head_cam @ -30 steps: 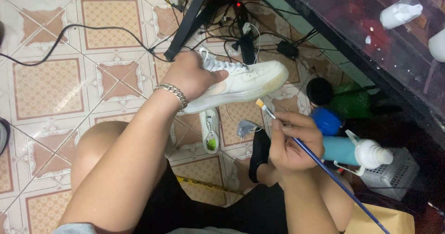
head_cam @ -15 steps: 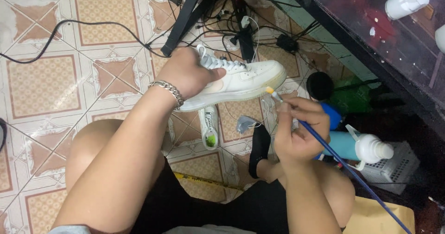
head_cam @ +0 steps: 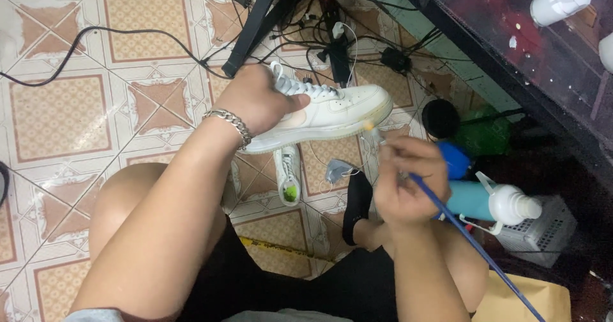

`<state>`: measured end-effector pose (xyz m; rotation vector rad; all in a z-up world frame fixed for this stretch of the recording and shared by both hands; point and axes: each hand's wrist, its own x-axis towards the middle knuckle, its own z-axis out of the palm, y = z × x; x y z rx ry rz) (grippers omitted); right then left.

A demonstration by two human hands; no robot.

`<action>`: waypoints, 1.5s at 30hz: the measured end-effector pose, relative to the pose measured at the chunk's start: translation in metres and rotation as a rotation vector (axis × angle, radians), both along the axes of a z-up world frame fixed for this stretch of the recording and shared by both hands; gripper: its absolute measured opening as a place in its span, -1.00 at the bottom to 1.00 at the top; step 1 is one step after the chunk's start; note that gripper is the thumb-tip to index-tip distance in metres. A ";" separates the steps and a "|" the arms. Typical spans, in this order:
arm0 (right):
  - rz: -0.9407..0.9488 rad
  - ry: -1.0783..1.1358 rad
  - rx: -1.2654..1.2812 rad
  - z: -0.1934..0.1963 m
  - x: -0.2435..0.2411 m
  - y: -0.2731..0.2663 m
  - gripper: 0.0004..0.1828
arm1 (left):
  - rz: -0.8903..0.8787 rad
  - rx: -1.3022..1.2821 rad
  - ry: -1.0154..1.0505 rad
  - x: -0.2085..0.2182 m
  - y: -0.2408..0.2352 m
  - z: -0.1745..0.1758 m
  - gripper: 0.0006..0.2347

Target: The person paints the sole and sides of a white sneaker using a small brush and white paint. They repeatedly dip the brush into a small container on the desk to reload paint while holding the shoe in their left hand.

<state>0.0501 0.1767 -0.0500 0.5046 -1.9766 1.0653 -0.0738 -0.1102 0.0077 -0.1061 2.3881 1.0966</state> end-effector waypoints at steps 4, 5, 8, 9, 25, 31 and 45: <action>-0.015 -0.051 0.102 0.005 0.005 -0.010 -0.64 | 0.001 0.006 0.008 0.002 -0.001 0.004 -0.33; -0.012 -0.026 0.063 0.002 0.001 -0.009 -0.68 | 0.000 0.006 0.000 0.003 -0.001 0.006 -0.33; -0.051 0.032 0.075 0.009 -0.004 -0.001 -0.71 | 0.001 0.005 -0.012 0.005 0.000 0.009 -0.32; -0.092 0.066 0.124 0.014 -0.004 0.003 -0.70 | 0.004 0.002 -0.014 0.006 0.000 0.011 -0.32; -0.039 0.049 0.086 -0.006 -0.001 -0.004 -0.68 | -0.015 -0.016 -0.010 0.003 -0.002 0.003 -0.36; -0.132 0.098 0.136 -0.001 -0.008 -0.011 -0.76 | -0.018 -0.020 -0.018 0.005 -0.001 0.009 -0.35; -0.175 0.097 0.179 0.004 -0.001 0.002 -0.76 | -0.026 -0.028 -0.003 0.003 0.000 -0.001 -0.36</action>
